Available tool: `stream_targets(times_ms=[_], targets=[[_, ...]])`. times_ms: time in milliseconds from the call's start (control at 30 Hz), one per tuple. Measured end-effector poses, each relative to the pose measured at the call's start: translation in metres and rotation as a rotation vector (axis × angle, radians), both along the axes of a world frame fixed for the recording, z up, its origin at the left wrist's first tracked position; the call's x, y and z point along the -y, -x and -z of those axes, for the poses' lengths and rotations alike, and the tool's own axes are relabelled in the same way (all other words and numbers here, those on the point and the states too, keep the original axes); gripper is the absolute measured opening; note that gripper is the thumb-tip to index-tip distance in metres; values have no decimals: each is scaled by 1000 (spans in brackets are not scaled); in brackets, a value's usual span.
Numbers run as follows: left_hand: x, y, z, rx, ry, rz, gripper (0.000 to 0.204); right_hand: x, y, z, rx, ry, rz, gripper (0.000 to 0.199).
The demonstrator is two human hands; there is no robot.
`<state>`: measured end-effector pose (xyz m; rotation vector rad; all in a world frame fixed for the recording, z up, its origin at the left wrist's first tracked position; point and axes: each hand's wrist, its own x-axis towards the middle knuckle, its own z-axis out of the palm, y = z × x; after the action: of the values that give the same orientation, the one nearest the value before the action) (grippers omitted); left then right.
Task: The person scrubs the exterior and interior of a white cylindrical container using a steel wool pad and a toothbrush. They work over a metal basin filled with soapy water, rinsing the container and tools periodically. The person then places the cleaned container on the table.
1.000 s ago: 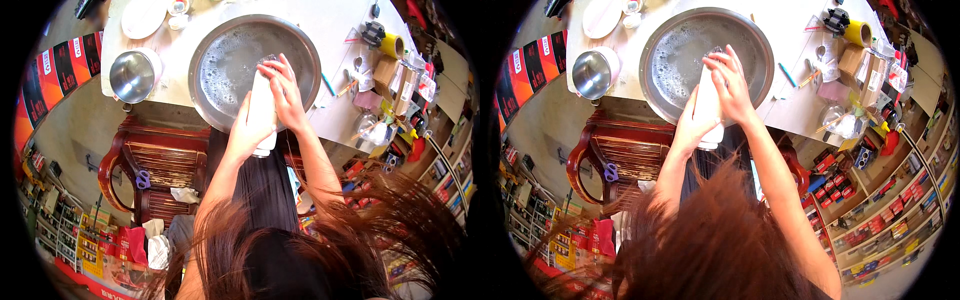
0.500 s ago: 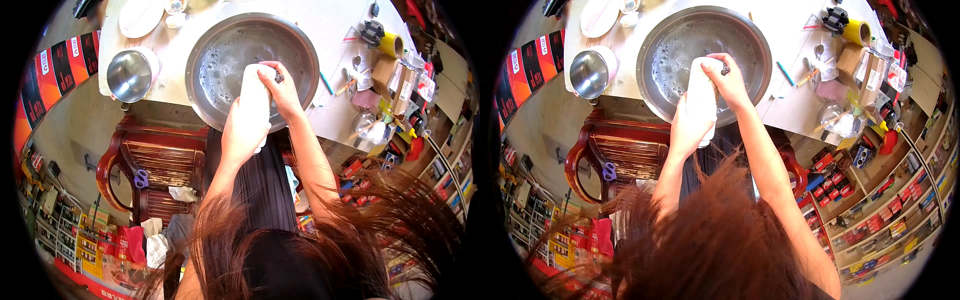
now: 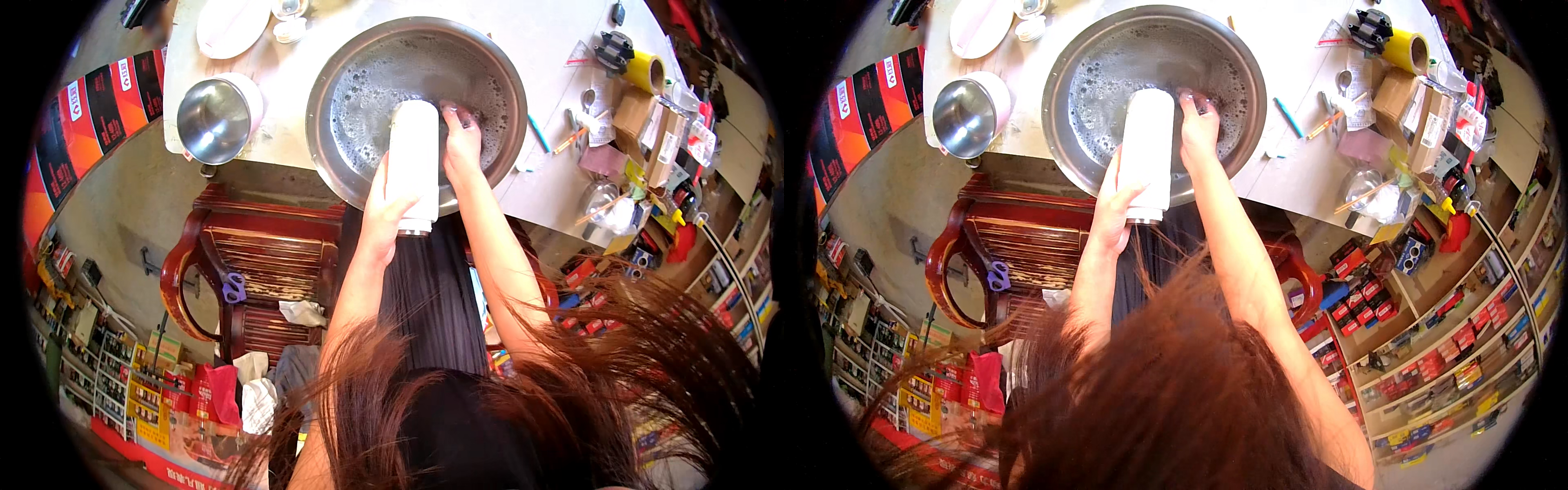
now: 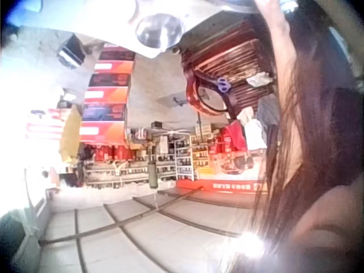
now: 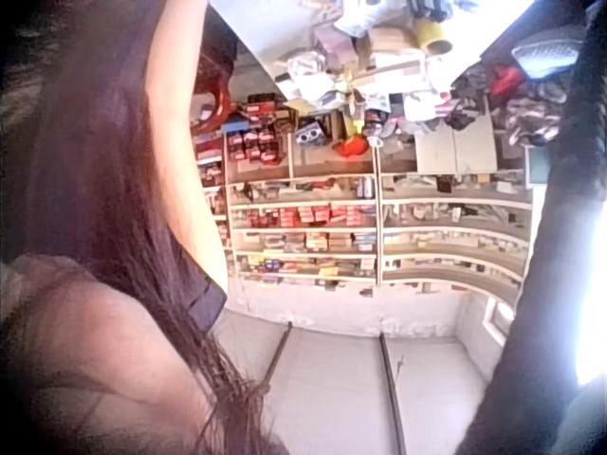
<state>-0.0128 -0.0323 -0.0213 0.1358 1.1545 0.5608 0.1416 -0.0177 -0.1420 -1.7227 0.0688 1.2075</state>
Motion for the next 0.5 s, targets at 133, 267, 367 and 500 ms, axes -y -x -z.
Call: stream_targets(times_ms=[133, 267, 367, 500], targets=[[-1, 1, 7, 1, -27, -34, 83, 11, 9, -57, -51, -197, -149, 20], [-11, 0, 1, 5, -23, -77, 82, 26, 17, -123, 309, -361, -700, 22], [-14, -4, -6, 4, -55, -42, 83, 17, 10, -129, 461, -446, -860, 28], [-8, -9, -25, 50, 0, -27, 87, -19, -16, -94, 594, -463, -848, 29]])
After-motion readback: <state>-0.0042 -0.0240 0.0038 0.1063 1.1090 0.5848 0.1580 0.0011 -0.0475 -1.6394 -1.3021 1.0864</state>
